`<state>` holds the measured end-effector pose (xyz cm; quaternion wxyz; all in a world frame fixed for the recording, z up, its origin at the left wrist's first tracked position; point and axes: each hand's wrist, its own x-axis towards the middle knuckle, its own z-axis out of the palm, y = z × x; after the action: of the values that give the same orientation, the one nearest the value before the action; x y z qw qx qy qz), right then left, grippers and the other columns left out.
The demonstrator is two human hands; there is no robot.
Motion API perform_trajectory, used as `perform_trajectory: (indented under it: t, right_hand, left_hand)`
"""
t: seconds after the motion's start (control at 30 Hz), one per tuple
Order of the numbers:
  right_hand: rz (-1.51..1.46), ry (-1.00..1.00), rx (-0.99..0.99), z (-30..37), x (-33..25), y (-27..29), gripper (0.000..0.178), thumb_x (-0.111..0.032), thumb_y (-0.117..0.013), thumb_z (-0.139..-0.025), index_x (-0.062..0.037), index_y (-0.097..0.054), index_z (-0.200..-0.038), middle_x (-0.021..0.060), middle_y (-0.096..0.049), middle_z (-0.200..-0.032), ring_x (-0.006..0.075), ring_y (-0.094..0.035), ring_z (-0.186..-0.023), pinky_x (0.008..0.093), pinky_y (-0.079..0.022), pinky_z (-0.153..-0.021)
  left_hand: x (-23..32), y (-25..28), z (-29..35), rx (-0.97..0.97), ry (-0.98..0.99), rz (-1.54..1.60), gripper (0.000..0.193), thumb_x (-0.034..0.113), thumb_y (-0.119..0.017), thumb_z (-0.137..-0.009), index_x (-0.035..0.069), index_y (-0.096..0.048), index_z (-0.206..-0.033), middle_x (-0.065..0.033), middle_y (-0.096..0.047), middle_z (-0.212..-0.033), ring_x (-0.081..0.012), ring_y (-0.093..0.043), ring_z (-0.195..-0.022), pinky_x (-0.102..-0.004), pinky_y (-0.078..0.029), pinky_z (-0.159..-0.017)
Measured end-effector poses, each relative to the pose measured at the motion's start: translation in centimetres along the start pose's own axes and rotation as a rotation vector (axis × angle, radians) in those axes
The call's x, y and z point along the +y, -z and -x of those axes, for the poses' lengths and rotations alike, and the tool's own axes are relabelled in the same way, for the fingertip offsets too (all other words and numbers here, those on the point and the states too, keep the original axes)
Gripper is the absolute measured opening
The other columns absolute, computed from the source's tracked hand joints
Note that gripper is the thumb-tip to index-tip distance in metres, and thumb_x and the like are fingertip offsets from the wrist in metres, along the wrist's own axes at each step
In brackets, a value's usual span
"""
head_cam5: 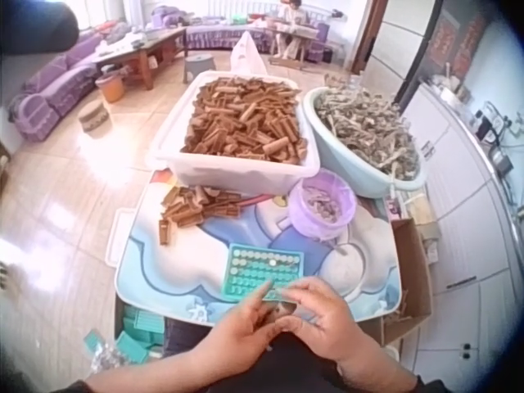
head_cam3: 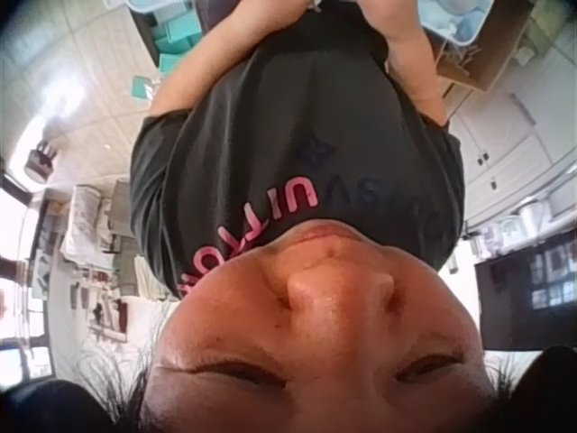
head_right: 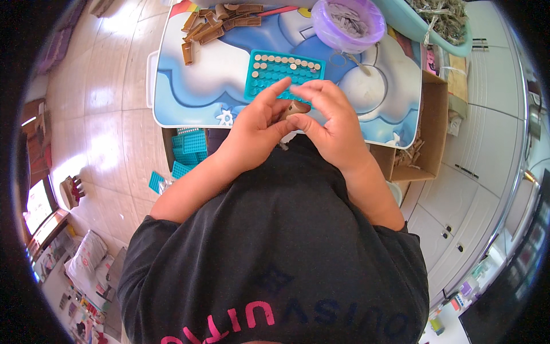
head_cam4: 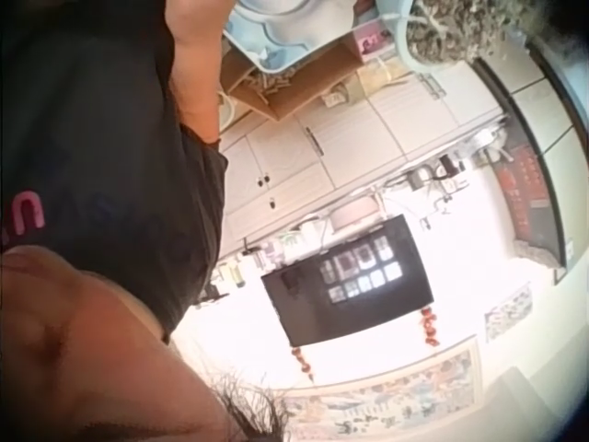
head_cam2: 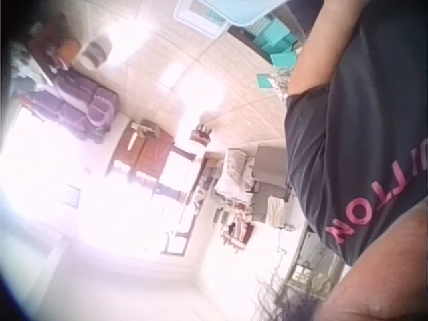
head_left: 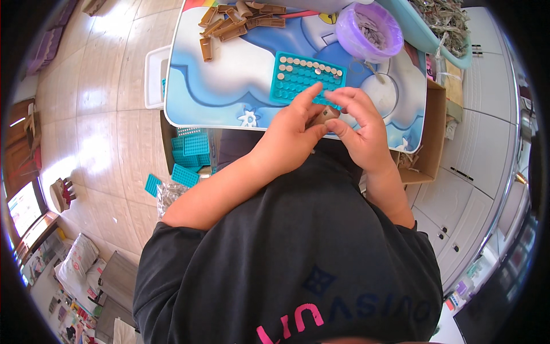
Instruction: The person assembles small brown plastic components by hand, fitting them into an assembly tray.
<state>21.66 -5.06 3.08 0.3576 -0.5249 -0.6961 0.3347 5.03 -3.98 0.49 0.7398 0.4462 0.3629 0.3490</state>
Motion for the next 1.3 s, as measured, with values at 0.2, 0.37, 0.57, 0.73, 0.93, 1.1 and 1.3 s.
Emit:
perform_trajectory:
  t: [0.2, 0.37, 0.57, 0.73, 0.93, 1.1, 1.3]
  right_hand:
    - [-0.379, -0.083, 0.108, 0.7, 1.1, 0.2, 0.029, -0.021, -0.071, -0.077, -0.002, -0.063, -0.097, 0.0056, -0.057, -0.094, 0.0137, -0.053, -0.085, 0.0263, -0.043, -0.075]
    - [-0.661, -0.103, 0.202, 1.0, 0.3, -0.9, 0.026, -0.021, -0.068, -0.082, -0.0003, -0.06, -0.096, 0.0035, -0.055, -0.09, 0.0091, -0.049, -0.079, 0.0222, -0.04, -0.07]
    - [-0.635, -0.039, 0.315, 1.0, 0.4, -1.9, 0.028, -0.022, -0.065, -0.085, 0.0017, -0.056, -0.097, 0.0028, -0.053, -0.087, 0.0081, -0.05, -0.076, 0.0203, -0.04, -0.07]
    - [-0.486, -0.217, 0.226, 1.0, 1.4, -1.7, 0.024, -0.022, -0.065, -0.084, -0.0005, -0.06, -0.095, 0.0044, -0.056, -0.083, 0.0125, -0.054, -0.078, 0.024, -0.043, -0.071]
    - [0.167, 0.011, 0.186, -3.8, 1.0, 3.6, 0.021, -0.02, -0.064, -0.08, -0.003, -0.064, -0.093, 0.0109, -0.061, -0.087, 0.0279, -0.057, -0.082, 0.0347, -0.045, -0.073]
    - [0.572, 0.014, 0.185, -10.5, 3.9, 7.7, 0.013, -0.015, -0.061, -0.078, -0.0053, -0.065, -0.086, 0.0124, -0.063, -0.086, 0.0304, -0.06, -0.081, 0.0376, -0.047, -0.072]
    - [0.955, -0.165, -0.204, -14.7, 5.8, 7.2, 0.016, -0.015, -0.06, -0.076, -0.0074, -0.065, -0.089, 0.0146, -0.064, -0.088, 0.032, -0.061, -0.083, 0.0415, -0.048, -0.072]
  left_hand:
    - [2.5, 0.1, 0.4, -0.034, -0.008, -0.255, 0.036, 0.001, -0.058, -0.086, -0.002, -0.047, -0.119, -0.0099, -0.062, -0.097, -0.0121, -0.059, -0.085, -0.0255, -0.049, -0.072]
    - [2.7, -0.2, 0.6, 0.003, -0.086, -0.252, 0.019, 0.002, -0.058, -0.085, -0.002, -0.056, -0.104, -0.0096, -0.064, -0.087, -0.0115, -0.061, -0.074, -0.0254, -0.05, -0.065]
    - [2.9, -0.6, 0.5, 0.028, -0.158, -0.286, 0.018, 0.0, -0.056, -0.085, -0.002, -0.056, -0.103, -0.0104, -0.065, -0.087, -0.0137, -0.065, -0.076, -0.0243, -0.05, -0.066]
    - [2.0, 0.6, -0.8, -0.086, 0.105, 0.042, 0.018, 0.007, -0.052, -0.091, 0.001, -0.052, -0.108, -0.0082, -0.062, -0.091, -0.0145, -0.063, -0.077, -0.0257, -0.051, -0.067]
    - [2.0, 1.2, -1.2, -0.14, 0.319, 0.327, 0.032, 0.02, -0.049, -0.094, 0.006, -0.049, -0.123, -0.007, -0.059, -0.095, -0.0142, -0.062, -0.075, -0.0262, -0.051, -0.071]
    - [2.1, 1.3, -1.7, -0.098, 0.345, 0.339, 0.034, 0.019, -0.048, -0.094, 0.007, -0.048, -0.125, -0.0065, -0.058, -0.095, -0.0135, -0.062, -0.075, -0.0273, -0.053, -0.07]
    - [2.1, 1.6, -1.9, -0.06, 0.347, 0.386, 0.032, 0.017, -0.048, -0.094, 0.006, -0.049, -0.124, -0.0069, -0.059, -0.093, -0.0138, -0.062, -0.075, -0.0281, -0.053, -0.071]
